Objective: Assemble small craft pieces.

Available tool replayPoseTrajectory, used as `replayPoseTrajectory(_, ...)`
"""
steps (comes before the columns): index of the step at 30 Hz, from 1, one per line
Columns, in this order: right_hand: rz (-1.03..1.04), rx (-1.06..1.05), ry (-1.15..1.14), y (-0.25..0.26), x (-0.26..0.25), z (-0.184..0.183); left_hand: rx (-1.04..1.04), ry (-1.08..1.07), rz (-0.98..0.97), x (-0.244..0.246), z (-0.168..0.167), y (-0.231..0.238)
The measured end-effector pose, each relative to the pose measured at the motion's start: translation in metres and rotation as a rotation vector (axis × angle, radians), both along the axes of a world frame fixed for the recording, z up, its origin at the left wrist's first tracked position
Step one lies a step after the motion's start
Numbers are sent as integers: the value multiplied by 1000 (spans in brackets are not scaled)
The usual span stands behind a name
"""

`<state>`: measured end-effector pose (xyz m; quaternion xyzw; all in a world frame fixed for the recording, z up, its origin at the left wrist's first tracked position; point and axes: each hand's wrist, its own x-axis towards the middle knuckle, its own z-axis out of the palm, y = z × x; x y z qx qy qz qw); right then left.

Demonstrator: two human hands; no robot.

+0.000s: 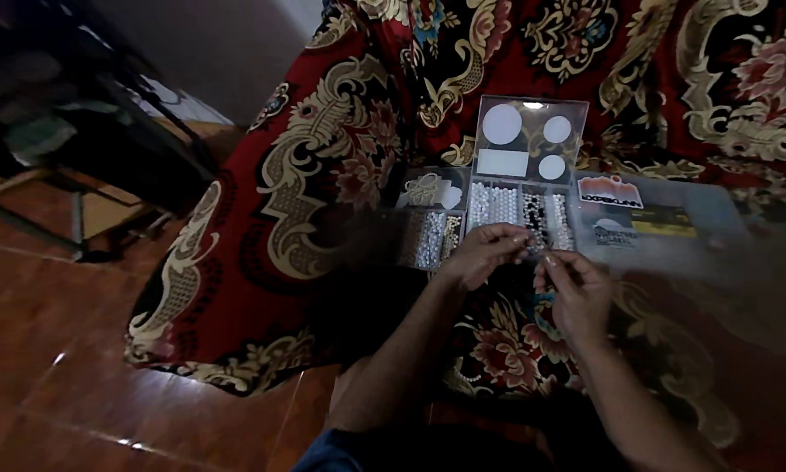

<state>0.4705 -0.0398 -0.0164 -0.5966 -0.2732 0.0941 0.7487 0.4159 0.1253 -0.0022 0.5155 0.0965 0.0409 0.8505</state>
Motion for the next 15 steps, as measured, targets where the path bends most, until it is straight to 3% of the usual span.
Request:
replayPoseTrajectory(4, 43, 28, 4, 0, -2, -1, -65, -8, -101, 0, -6, -6)
replayPoseTrajectory(15, 84, -2, -12, 0, -3, -3, -91, 31, -123, 0, -5, -8)
